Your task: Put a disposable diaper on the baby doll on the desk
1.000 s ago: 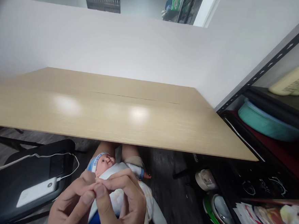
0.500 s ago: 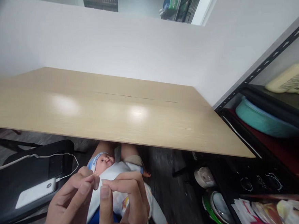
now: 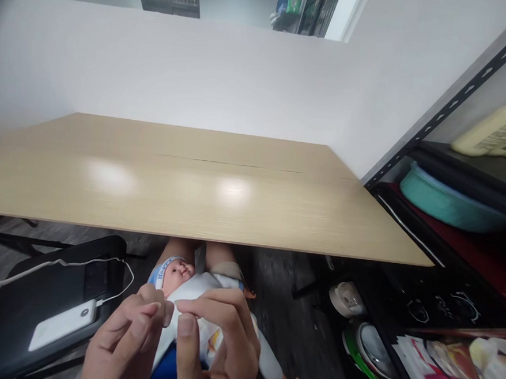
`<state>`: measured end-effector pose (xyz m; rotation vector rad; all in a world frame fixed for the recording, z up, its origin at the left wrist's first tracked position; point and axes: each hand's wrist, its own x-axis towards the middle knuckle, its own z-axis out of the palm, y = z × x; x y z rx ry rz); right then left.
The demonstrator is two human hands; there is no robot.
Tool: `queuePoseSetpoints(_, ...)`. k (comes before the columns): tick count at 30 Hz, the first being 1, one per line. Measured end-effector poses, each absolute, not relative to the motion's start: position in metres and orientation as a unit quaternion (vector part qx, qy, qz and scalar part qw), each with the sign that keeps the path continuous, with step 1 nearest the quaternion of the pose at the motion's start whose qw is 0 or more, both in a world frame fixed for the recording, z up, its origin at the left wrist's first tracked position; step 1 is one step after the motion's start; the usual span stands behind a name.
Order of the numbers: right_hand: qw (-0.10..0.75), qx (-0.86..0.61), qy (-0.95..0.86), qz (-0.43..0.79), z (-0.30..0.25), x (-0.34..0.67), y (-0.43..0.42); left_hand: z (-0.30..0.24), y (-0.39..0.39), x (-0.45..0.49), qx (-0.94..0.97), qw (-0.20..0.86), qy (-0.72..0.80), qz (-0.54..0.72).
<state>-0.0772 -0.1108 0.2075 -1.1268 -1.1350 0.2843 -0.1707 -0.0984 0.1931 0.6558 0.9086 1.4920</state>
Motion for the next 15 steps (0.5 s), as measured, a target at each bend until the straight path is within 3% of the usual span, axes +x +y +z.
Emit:
queuePoseSetpoints(7, 0.679, -0.512, -0.519, 0.088, 0.203, -0.075, -0.112, 0.190, -0.099, -0.171, 0.285, 0.610, 0.387, 0.631)
queuePoseSetpoints(15, 0.705, -0.450, -0.509, 0.205, 0.172, -0.064, -0.113, 0.150, -0.089, -0.205, 0.515, 0.575, 0.217, 0.598)
